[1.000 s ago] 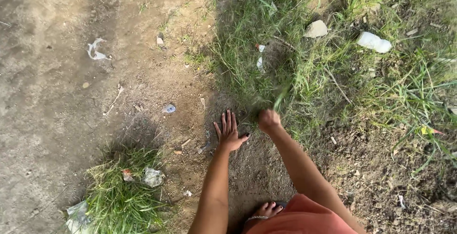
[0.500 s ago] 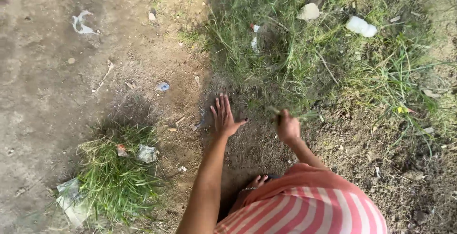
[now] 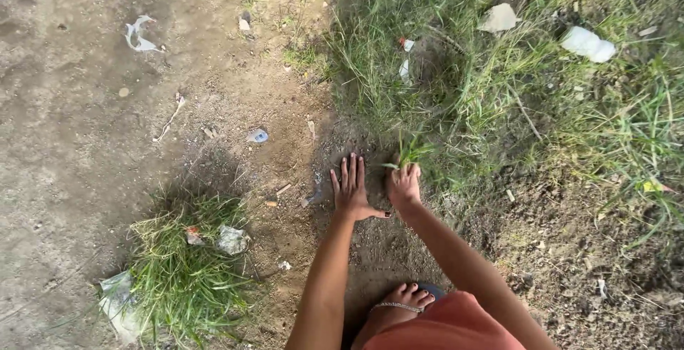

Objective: Pulling weeds and grass from a patch of dirt in a backyard.

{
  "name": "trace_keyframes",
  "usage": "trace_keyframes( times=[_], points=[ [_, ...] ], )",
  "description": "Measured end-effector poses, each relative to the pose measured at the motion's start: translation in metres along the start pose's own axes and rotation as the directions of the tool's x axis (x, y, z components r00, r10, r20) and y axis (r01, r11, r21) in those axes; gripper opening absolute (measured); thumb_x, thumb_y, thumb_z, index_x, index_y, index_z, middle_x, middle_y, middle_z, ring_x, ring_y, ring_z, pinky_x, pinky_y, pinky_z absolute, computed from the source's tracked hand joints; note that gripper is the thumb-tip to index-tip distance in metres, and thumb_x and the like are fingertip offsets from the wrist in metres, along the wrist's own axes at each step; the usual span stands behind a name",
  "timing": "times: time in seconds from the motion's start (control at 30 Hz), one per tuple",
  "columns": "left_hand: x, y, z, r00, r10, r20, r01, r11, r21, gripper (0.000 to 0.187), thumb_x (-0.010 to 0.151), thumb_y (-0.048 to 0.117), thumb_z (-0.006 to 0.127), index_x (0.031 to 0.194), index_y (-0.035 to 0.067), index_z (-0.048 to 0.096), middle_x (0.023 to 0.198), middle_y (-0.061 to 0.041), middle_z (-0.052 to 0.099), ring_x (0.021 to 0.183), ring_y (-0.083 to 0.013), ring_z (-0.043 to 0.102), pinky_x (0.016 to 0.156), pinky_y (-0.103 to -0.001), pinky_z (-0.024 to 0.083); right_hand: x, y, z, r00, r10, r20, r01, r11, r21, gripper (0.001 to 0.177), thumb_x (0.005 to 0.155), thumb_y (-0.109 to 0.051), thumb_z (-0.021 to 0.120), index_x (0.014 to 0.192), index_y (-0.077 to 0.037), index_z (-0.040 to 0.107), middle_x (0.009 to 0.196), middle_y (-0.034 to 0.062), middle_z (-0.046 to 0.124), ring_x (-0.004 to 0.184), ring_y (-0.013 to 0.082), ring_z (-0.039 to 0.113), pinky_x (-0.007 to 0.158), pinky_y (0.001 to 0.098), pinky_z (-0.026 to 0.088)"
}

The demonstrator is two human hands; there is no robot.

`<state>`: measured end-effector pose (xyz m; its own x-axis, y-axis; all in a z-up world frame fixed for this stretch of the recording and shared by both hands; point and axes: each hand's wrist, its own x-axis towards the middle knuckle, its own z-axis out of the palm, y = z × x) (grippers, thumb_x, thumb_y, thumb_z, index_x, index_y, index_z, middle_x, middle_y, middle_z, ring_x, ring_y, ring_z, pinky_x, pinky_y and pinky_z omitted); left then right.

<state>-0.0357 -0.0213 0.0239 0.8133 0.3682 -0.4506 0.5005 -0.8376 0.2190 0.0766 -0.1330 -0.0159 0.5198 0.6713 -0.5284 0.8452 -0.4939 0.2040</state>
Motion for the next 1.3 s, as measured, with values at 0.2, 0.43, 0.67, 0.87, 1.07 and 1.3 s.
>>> trace_keyframes(
  times=[0.2,0.43,0.67,0.87,1.07,1.3],
  points=[
    [-0.002,0.001,-0.004,1.000,0.000,0.002,0.000,1.000,-0.029,0.177,0.034,0.080,0.088,0.160,0.007,-0.014,0.170,-0.015,-0.016,0.157,-0.0358,-0.013,0.121,-0.065,-0.009,0.009,0.020,-0.006,0.994,-0.032,-0.100,0.036,0.999,0.038,0.062,0.093,-0.020,0.056,0.151,-0.005,0.040,0.137,0.0156,0.056,0.126,0.0337,0.051,0.111,0.0634,0.030],
    [-0.007,-0.003,0.005,0.999,-0.029,-0.042,0.027,0.999,-0.037,0.183,0.031,0.084,0.085,0.158,0.002,-0.018,0.169,-0.018,-0.018,0.157,-0.0367,-0.010,0.122,-0.063,-0.008,-0.056,0.012,0.019,0.968,-0.104,-0.229,0.157,0.961,0.228,0.046,0.094,-0.003,0.055,0.140,-0.011,0.054,0.132,0.0099,0.063,0.114,0.0233,0.063,0.113,0.0566,0.036],
    [-0.040,-0.011,0.015,0.965,-0.210,-0.158,0.183,0.968,-0.170,0.182,0.030,0.090,0.080,0.155,-0.002,-0.014,0.165,-0.026,-0.018,0.156,-0.0411,-0.011,0.120,-0.067,-0.009,-0.052,-0.023,-0.053,0.960,-0.130,-0.248,0.204,0.932,0.300,0.056,0.083,-0.030,0.070,0.133,-0.011,0.052,0.138,0.0111,0.054,0.126,0.0288,0.053,0.109,0.0589,0.034],
    [-0.043,-0.008,0.000,0.980,-0.196,-0.021,0.193,0.976,-0.104,0.180,0.036,0.085,0.085,0.157,0.000,-0.017,0.165,-0.027,-0.023,0.154,-0.0420,-0.020,0.117,-0.069,-0.014,0.015,-0.032,-0.029,0.797,-0.273,-0.539,0.221,0.962,-0.161,0.059,0.080,-0.027,0.060,0.136,-0.009,0.053,0.148,0.0178,0.049,0.120,0.0333,0.055,0.096,0.0607,0.037],
    [-0.043,-0.006,-0.009,0.976,-0.210,0.056,0.215,0.972,-0.100,0.180,0.037,0.082,0.087,0.156,0.002,-0.021,0.164,-0.026,-0.027,0.153,-0.0421,-0.022,0.116,-0.068,-0.016,0.046,-0.034,0.001,0.904,-0.284,-0.321,0.231,0.954,-0.192,0.036,0.098,-0.023,0.052,0.131,-0.007,0.058,0.128,0.0170,0.058,0.113,0.0316,0.060,0.104,0.0595,0.034],
    [-0.039,-0.004,-0.007,0.969,-0.231,0.085,0.238,0.968,-0.084,0.182,0.035,0.081,0.088,0.156,0.002,-0.023,0.164,-0.026,-0.028,0.153,-0.0422,-0.023,0.117,-0.069,-0.014,-0.013,-0.024,-0.027,0.926,-0.172,-0.336,0.253,0.943,0.214,0.049,0.083,-0.015,0.061,0.132,-0.010,0.057,0.119,0.0107,0.060,0.100,0.0291,0.063,0.100,0.0608,0.034]
  ],
)
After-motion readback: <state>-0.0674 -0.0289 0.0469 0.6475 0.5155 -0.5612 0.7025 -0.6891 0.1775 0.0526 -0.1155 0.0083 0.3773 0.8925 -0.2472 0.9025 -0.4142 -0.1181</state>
